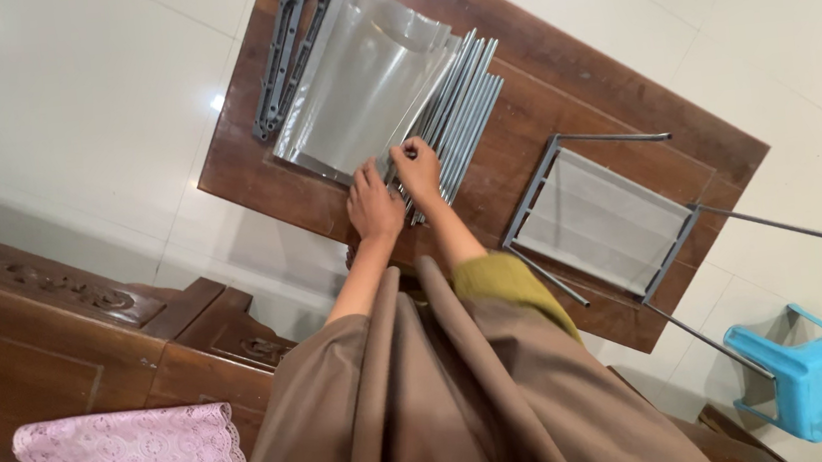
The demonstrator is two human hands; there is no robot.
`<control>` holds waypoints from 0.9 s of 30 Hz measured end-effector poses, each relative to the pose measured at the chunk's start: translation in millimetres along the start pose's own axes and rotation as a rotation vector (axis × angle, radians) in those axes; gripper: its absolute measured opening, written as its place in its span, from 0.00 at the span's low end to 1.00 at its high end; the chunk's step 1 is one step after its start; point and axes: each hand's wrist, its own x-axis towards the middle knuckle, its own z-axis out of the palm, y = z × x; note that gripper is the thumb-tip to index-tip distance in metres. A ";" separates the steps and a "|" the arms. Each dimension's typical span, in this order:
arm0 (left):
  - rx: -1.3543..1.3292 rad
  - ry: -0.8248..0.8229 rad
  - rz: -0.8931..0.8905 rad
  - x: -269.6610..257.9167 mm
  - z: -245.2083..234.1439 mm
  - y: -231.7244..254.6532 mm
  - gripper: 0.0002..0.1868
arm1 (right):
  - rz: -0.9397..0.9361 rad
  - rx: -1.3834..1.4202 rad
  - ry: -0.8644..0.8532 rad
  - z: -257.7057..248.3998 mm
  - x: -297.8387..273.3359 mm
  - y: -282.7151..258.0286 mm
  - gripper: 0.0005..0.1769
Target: The person assembles a small metal-framed storage unit by connecting corner brackets to metal rods, inserting rods into the frame, and attaching fabric panels to the sides. The unit is built on a wooden table in a tiled room.
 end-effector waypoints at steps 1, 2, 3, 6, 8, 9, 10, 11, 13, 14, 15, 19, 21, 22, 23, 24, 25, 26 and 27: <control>-0.009 0.018 0.019 0.7 -10.7 8.4 0.39 | -0.045 0.064 -0.033 -9.6 -10.7 -20.5 0.12; 0.012 0.033 0.045 -2.9 -22.1 16.4 0.37 | -0.084 0.127 -0.065 -20.9 -26.6 -40.3 0.12; 0.034 0.048 0.071 -7.6 -34.0 25.0 0.35 | -0.149 0.099 -0.067 -31.9 -44.3 -60.9 0.11; -0.156 0.019 0.036 -18.9 -69.9 58.4 0.27 | -0.324 0.082 -0.069 -65.0 -82.6 -129.2 0.10; -0.349 -0.008 0.015 -34.4 -90.6 78.9 0.24 | -0.354 0.163 -0.085 -87.7 -114.8 -162.7 0.15; -0.440 -0.008 0.025 -45.6 -99.6 88.4 0.23 | -0.376 0.149 -0.085 -103.2 -130.0 -174.4 0.14; -0.532 0.001 0.046 -49.4 -107.8 100.6 0.23 | -0.410 0.140 -0.082 -116.4 -136.4 -187.6 0.13; -0.537 0.008 0.064 -58.4 -115.0 114.2 0.21 | -0.443 0.131 -0.079 -130.4 -141.7 -199.2 0.13; -0.543 0.024 0.109 -85.3 -131.6 140.3 0.18 | -0.285 0.147 -0.054 -159.6 -148.9 -220.0 0.18; -0.493 0.022 0.196 -100.0 -138.8 151.3 0.22 | -0.202 0.154 -0.041 -176.1 -153.3 -225.5 0.21; -0.442 0.021 0.283 -115.6 -145.7 161.9 0.27 | -0.204 0.144 0.005 -194.1 -158.1 -229.2 0.22; -0.405 -0.038 0.420 -175.2 -169.3 213.2 0.38 | -0.316 0.151 0.172 -273.2 -172.8 -244.1 0.23; -0.399 -0.071 0.451 -204.0 -174.4 237.5 0.39 | -0.342 0.138 0.225 -309.8 -185.5 -248.1 0.22; -0.393 -0.088 0.458 -220.2 -175.6 248.7 0.39 | -0.312 0.116 0.242 -328.3 -194.8 -248.8 0.22; -0.412 -0.101 0.465 -234.0 -175.2 260.6 0.39 | -0.281 0.095 0.258 -346.3 -205.5 -249.3 0.22; -0.433 -0.111 0.469 -246.4 -173.1 272.8 0.38 | -0.274 0.099 0.253 -363.7 -218.1 -249.1 0.22; -0.454 -0.122 0.472 -259.0 -170.9 284.2 0.38 | -0.266 0.103 0.248 -380.9 -231.2 -249.3 0.24; -0.463 -0.086 0.526 -266.9 -168.8 297.6 0.38 | -0.269 0.111 0.248 -398.0 -238.7 -253.5 0.26; -0.472 -0.049 0.580 -275.1 -166.4 310.7 0.37 | -0.321 0.151 0.268 -415.1 -245.8 -258.1 0.25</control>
